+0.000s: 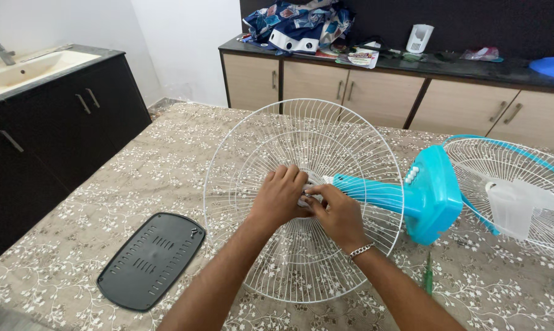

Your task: The person disassembles a table fan by removing the front grille, fan blades, and motor housing. They use a screwdriver to loosen screws and separate components, placing them on the bed.

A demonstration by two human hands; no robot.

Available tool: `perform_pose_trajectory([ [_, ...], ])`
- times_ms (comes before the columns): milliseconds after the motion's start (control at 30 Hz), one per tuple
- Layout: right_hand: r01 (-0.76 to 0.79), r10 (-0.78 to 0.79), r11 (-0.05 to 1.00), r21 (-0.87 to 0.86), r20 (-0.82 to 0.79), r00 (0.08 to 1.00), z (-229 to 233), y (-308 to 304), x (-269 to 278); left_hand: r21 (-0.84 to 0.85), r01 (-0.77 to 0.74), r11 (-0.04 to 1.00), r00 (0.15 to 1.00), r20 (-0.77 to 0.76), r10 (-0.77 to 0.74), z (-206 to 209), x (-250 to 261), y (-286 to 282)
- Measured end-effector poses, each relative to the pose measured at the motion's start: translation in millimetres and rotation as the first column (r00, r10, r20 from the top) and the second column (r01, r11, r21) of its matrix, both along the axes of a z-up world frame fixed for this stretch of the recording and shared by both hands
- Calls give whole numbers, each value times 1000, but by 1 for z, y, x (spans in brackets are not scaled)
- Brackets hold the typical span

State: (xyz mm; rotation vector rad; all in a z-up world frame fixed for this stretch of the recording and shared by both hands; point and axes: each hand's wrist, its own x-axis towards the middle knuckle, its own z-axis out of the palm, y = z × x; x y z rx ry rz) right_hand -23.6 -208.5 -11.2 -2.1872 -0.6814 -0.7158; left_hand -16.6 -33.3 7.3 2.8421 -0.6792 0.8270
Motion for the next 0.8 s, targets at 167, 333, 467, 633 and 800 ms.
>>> perform_pose_trajectory([
  [167, 2, -2, 1000, -27, -11, 1000, -4, -2, -2, 178, -92, 980, 976, -178, 124, 12, 3, 0],
  [333, 4, -4, 999, -54, -10, 1000, -4, -3, 2, 144, -41, 989, 964, -256, 78, 17, 4, 10],
  [467, -14, 14, 1000, -28, 8, 1000, -3, -2, 3, 53, 124, 991, 982, -150, -115, 12, 5, 15],
  [633, -18, 18, 1000, -20, 3, 1000, -3, 0, 2, 34, 157, 987, 976, -156, -150, 8, 0, 20],
  [800, -23, 23, 1000, -10, -3, 1000, -3, 0, 1, -22, 50, 998, 985, -165, -53, 11, -3, 14],
])
